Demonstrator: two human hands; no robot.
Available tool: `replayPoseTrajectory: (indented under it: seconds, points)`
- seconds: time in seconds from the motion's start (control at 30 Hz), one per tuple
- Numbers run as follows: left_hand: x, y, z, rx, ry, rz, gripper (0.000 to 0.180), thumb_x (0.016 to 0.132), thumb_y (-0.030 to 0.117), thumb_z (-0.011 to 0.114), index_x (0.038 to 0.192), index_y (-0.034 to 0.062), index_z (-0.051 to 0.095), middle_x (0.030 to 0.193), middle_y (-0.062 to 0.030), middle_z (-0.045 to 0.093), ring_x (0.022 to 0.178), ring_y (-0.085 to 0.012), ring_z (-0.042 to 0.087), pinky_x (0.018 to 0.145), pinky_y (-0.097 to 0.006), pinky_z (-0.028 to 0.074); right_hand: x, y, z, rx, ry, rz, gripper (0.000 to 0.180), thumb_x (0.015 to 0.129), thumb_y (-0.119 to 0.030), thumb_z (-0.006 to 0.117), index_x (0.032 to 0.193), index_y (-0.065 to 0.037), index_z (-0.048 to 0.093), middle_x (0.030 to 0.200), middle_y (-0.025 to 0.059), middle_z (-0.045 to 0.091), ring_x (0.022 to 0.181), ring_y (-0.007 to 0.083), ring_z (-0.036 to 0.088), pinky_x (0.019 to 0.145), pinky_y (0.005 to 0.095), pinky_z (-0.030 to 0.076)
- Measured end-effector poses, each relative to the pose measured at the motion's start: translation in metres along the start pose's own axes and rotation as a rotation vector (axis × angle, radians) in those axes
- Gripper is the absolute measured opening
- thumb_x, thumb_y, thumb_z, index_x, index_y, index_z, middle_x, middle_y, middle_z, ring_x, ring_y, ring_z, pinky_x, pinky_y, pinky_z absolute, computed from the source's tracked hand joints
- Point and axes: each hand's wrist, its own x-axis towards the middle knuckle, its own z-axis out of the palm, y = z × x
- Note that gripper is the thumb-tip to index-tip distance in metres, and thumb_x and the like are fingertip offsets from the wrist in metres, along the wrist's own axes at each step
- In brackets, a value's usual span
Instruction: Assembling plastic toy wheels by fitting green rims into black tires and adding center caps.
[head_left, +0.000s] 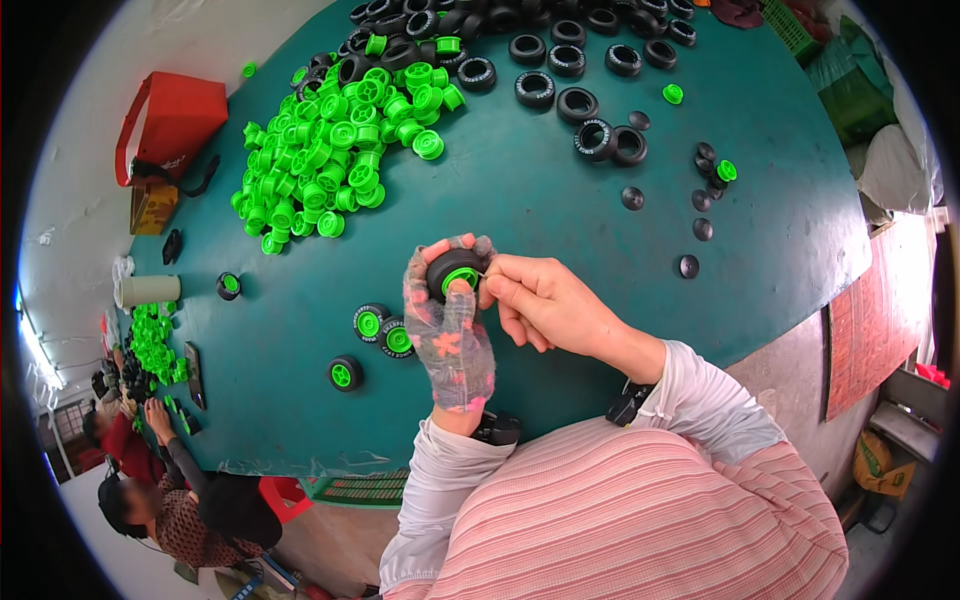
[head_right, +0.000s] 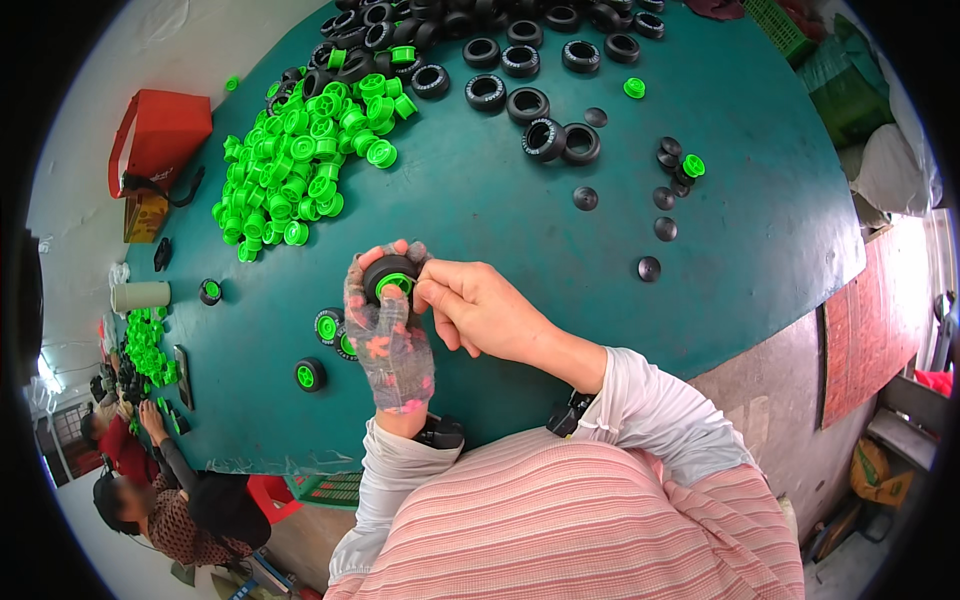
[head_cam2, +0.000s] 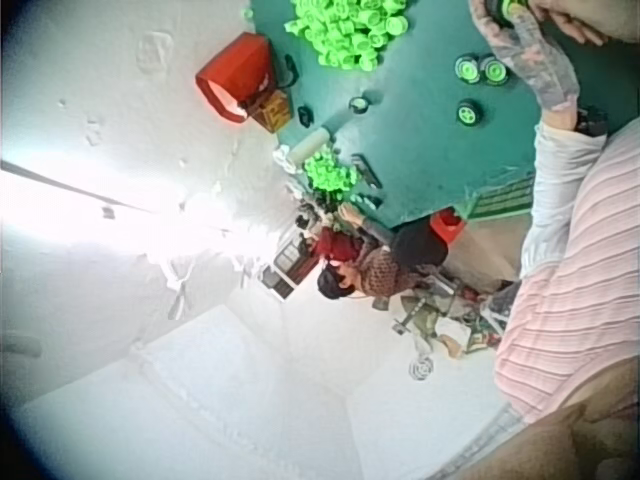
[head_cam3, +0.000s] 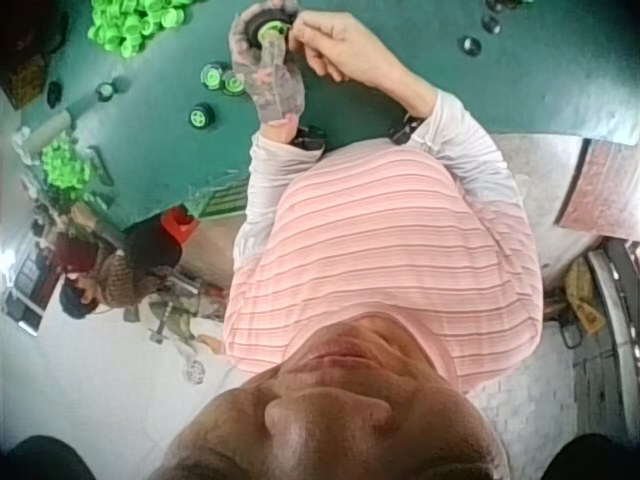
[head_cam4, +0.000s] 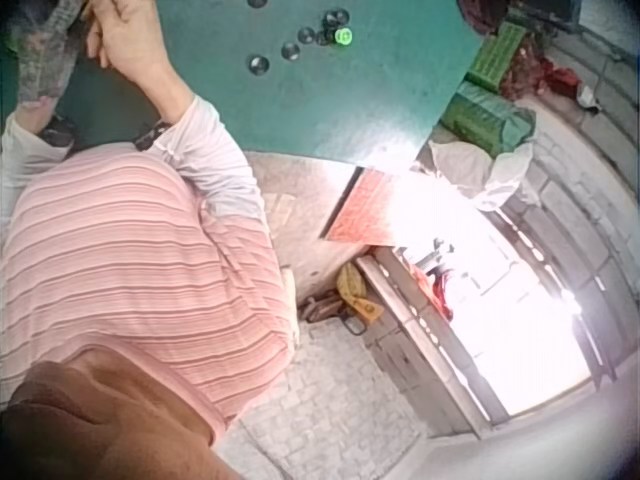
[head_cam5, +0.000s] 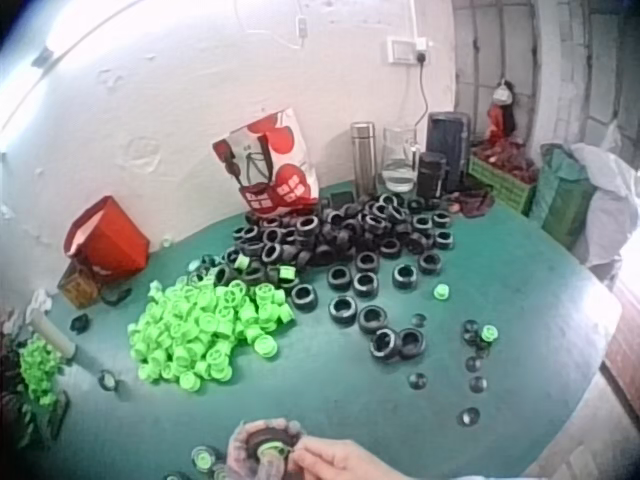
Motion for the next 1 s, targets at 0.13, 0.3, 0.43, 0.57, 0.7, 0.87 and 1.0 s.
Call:
replayPoseTrajectory:
  seconds: [0.13,0.3,0.43,0.57,0.7,0.87,1.0]
  points:
    - [0.002,0.002,-0.007,0.198,-0.069,0.072,0.046,0.094,0.015,0.073,0.132,0.0013,0.051,0.126,-0.0153,0.061,0.117,-0.0294,0.062,0.102,-0.042,0.051,0.004,-0.008,-0.005,-0.117,0.006,0.018,0.026,0.106,-0.022,0.044,0.094,-0.005,0.060,0.057,0.0021,0.058,0.041,0.0087,0.048,0.041,0.0262,0.038]
    - [0.002,0.000,-0.009,0.449,-0.130,0.162,0.045,0.096,0.016,0.071,0.133,0.0005,0.051,0.126,-0.0148,0.061,0.116,-0.0289,0.063,0.102,-0.040,0.051,0.006,-0.011,-0.002,-0.127,0.058,0.037,0.027,0.104,-0.022,0.046,0.088,-0.003,0.059,0.055,0.0031,0.058,0.042,0.0113,0.051,0.042,0.0290,0.041]
    - [0.001,0.001,-0.008,0.461,-0.086,0.158,0.045,0.096,0.015,0.070,0.133,-0.0003,0.050,0.126,-0.0147,0.061,0.115,-0.0286,0.064,0.102,-0.039,0.051,0.005,-0.013,0.001,-0.151,0.093,-0.031,0.025,0.102,-0.020,0.049,0.088,-0.002,0.059,0.054,0.0040,0.057,0.045,0.0117,0.054,0.045,0.0331,0.042]
    - [0.002,0.004,-0.005,0.490,-0.074,0.165,0.045,0.097,0.013,0.069,0.134,-0.0007,0.049,0.126,-0.0147,0.061,0.116,-0.0282,0.064,0.103,-0.038,0.050,0.007,0.003,0.010,-0.790,0.378,-0.433,0.021,0.101,-0.018,0.053,0.090,-0.001,0.058,0.055,0.0104,0.057,0.049,0.0217,0.059,0.050,0.0396,0.045]
    - [-0.002,0.013,0.004,0.518,-0.044,0.152,0.041,0.096,0.008,0.068,0.133,-0.0007,0.051,0.125,-0.0140,0.061,0.116,-0.0278,0.064,0.103,-0.038,0.050,0.005,-0.009,0.005,-0.437,0.219,-0.197,0.020,0.100,-0.018,0.057,0.091,0.000,0.058,0.062,0.0199,0.060,0.057,0.0391,0.061,0.054,0.0469,0.047]
    - [-0.002,0.017,0.010,0.586,-0.012,0.085,0.034,0.094,-0.002,0.063,0.127,-0.0005,0.057,0.121,-0.0124,0.063,0.112,-0.0242,0.064,0.100,-0.035,0.051,0.002,-0.009,0.004,-0.447,0.199,-0.264,0.018,0.098,-0.019,0.060,0.093,-0.001,0.060,0.067,0.0225,0.062,0.062,0.0431,0.061,0.057,0.0489,0.049]
    - [-0.003,0.023,0.015,0.708,0.004,0.057,0.035,0.093,-0.007,0.059,0.127,-0.0004,0.058,0.118,-0.0111,0.064,0.107,-0.0206,0.065,0.098,-0.033,0.051,0.001,-0.011,0.006,-0.713,0.254,-0.325,0.016,0.096,-0.016,0.060,0.096,0.001,0.059,0.067,0.0227,0.062,0.065,0.0420,0.063,0.058,0.0475,0.050]
